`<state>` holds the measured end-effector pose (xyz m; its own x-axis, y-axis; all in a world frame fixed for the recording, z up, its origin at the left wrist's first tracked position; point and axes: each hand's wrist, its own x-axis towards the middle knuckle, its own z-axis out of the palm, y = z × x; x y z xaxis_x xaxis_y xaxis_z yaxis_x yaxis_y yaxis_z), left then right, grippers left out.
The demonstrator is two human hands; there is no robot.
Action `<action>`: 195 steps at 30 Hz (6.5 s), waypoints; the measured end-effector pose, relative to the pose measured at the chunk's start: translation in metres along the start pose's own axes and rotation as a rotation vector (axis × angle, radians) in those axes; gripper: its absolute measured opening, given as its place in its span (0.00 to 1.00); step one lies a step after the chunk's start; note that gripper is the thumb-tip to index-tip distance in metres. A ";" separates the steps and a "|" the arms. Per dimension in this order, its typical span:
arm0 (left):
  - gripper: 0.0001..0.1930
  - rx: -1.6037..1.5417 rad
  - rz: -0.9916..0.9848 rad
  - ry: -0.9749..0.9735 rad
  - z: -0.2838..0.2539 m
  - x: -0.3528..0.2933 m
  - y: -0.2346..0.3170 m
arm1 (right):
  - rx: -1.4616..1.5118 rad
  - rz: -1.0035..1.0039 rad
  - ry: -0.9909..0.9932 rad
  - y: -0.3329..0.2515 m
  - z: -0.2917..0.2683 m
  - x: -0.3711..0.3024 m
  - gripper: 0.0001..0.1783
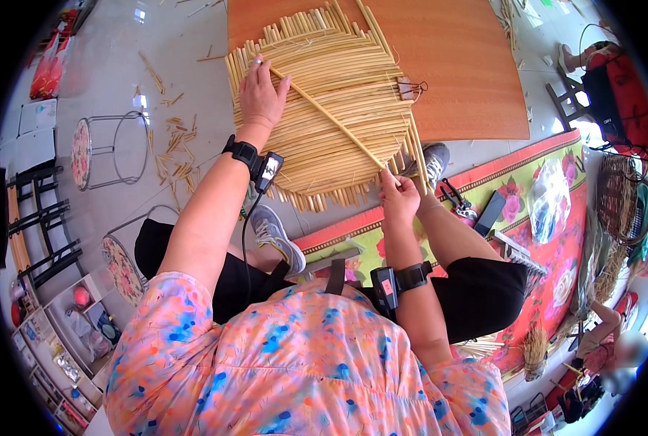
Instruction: The person assembles a straw fan by arranging straw sticks on a circular base and securing them with a central stick and a binder clip.
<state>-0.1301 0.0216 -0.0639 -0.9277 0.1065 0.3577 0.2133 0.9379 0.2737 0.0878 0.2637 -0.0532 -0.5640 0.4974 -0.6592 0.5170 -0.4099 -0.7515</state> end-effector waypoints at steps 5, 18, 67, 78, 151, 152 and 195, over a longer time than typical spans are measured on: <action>0.29 0.001 0.006 0.014 0.001 0.000 -0.002 | -0.030 0.016 0.011 -0.004 0.002 -0.002 0.13; 0.29 -0.016 -0.031 -0.013 -0.003 -0.001 0.002 | -0.050 -0.009 -0.014 -0.002 0.001 0.000 0.13; 0.29 -0.028 0.054 0.051 0.006 0.001 -0.008 | -0.213 -0.010 0.339 0.002 -0.006 -0.025 0.14; 0.29 -0.018 0.060 0.055 0.007 0.001 -0.010 | -0.890 -0.864 0.057 -0.018 0.010 -0.047 0.24; 0.31 -0.073 0.018 0.028 -0.002 -0.001 0.001 | -1.366 -1.011 -0.226 -0.030 0.141 -0.015 0.51; 0.31 -0.073 0.014 0.019 -0.002 -0.001 0.001 | -1.376 -1.008 -0.228 -0.032 0.140 -0.016 0.51; 0.22 -0.220 0.283 -0.025 -0.011 -0.034 0.031 | -1.295 -1.045 -0.193 -0.022 0.137 -0.009 0.52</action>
<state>-0.0891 0.0430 -0.0579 -0.8291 0.3621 0.4260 0.5211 0.7767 0.3539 -0.0069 0.1634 -0.0339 -1.0000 -0.0040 0.0090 -0.0072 0.9215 -0.3883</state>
